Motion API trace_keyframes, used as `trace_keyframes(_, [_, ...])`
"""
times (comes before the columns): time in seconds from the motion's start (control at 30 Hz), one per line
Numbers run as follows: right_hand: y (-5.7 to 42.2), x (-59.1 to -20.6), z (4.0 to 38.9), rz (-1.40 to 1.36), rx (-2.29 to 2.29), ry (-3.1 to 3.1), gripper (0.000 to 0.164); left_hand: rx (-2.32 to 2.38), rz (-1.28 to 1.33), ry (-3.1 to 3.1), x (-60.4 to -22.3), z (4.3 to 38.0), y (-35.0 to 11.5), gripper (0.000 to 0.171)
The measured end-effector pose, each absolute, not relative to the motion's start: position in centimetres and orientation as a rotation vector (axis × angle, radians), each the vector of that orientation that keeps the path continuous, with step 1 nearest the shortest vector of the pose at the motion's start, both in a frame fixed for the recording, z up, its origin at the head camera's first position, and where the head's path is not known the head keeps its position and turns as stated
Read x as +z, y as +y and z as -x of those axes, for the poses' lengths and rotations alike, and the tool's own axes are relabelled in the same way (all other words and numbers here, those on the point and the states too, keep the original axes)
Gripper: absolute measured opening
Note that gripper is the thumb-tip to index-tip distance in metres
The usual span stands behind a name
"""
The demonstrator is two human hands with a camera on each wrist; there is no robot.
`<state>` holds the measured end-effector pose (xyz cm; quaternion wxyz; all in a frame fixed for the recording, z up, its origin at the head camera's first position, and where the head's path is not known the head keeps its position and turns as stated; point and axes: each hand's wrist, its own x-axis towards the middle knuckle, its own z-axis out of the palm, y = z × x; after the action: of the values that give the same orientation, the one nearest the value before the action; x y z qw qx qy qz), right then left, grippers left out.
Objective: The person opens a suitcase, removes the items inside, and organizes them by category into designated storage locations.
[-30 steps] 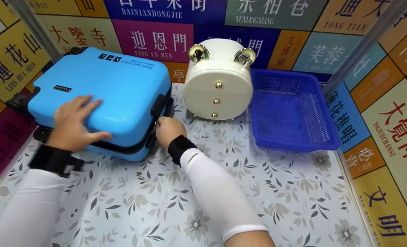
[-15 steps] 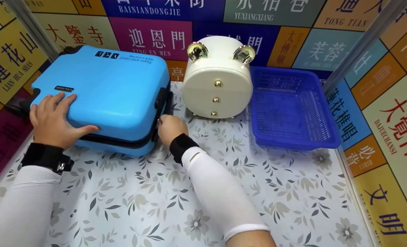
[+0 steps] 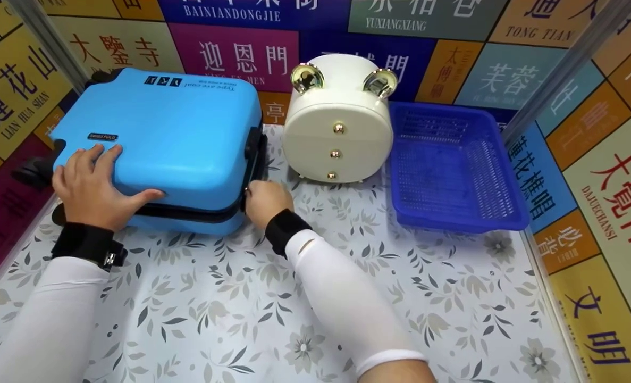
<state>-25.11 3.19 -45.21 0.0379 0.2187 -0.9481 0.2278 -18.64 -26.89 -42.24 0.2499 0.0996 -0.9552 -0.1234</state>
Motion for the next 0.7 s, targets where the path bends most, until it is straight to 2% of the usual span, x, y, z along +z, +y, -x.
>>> trace_keyframes(0.23, [3.9, -45.4, 24.7, -0.634, 0.744, -2.939, 0.02, -0.286, -0.398, -2.585, -42.6, 19.8, -24.5, 0.119])
trace_keyframes(0.37, [4.0, -45.4, 25.0, -0.548, 0.801, -2.941, 0.021, -0.334, -0.429, -2.642, -41.4, 19.8, -23.8, 0.119])
trace_keyframes(0.53, [4.0, -45.3, 25.4, -0.517, 0.844, -2.93, 0.02, -0.391, -0.438, -2.854, -38.7, 19.6, -26.6, 0.125])
trace_keyframes(0.7, [4.0, -45.5, 25.5, -0.504, 0.862, -2.924, 0.019, -0.355, -0.534, -2.917, -38.4, 18.6, -29.9, 0.131])
